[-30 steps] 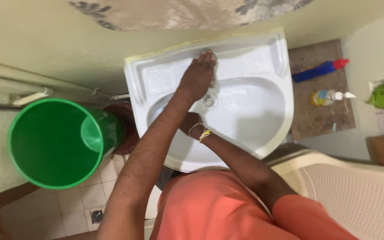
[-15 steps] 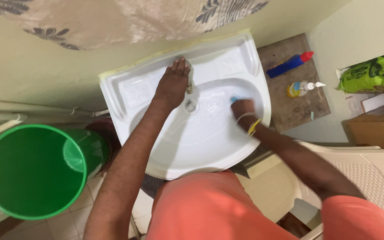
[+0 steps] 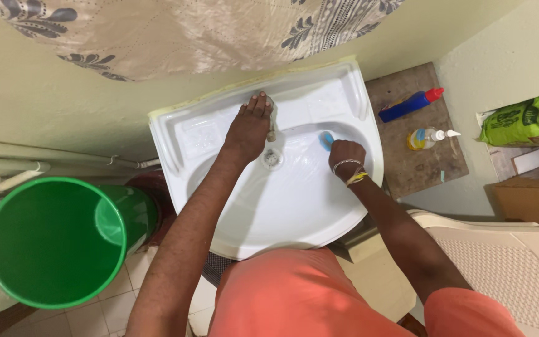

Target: The person scrubs a white wall-mounted sink with a blue brush under running water. They clean the basin, faucet, and surrounding surfaces, then rinse the brush and turn off the tap.

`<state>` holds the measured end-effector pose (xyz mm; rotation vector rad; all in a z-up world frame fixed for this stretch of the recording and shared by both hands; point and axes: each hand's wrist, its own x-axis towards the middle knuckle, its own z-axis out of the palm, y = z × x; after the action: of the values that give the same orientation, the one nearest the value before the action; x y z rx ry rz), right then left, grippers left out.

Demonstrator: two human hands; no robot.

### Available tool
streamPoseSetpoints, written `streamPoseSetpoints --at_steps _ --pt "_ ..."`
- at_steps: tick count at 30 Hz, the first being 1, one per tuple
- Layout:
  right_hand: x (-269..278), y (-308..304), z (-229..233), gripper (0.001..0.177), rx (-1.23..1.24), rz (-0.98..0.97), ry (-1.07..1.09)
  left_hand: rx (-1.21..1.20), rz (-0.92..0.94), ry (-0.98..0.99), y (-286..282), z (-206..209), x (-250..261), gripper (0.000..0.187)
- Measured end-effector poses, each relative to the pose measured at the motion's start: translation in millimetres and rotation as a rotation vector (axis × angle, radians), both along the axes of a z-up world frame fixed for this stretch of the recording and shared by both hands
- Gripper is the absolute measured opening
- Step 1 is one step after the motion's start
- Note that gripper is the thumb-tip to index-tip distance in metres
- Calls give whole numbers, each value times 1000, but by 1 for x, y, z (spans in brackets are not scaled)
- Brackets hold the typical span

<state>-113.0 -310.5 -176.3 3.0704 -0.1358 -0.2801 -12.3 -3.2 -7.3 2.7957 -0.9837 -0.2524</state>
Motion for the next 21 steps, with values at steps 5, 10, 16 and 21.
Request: streamPoseSetpoints --at_steps 5,10,16,21 --pt "9 15 31 28 2005 -1237 448 -23 17 2 -2 1 -1 63" --pt "12 11 63 25 2829 -1538 285 -26 14 -7 -2 -3 -2 65" --pt "23 25 45 27 2632 -1527 400 -52 20 24 -2 -1 -3 63" --pt "26 43 23 32 2618 -1578 251 -64 29 8 -2 -7 -5 62"
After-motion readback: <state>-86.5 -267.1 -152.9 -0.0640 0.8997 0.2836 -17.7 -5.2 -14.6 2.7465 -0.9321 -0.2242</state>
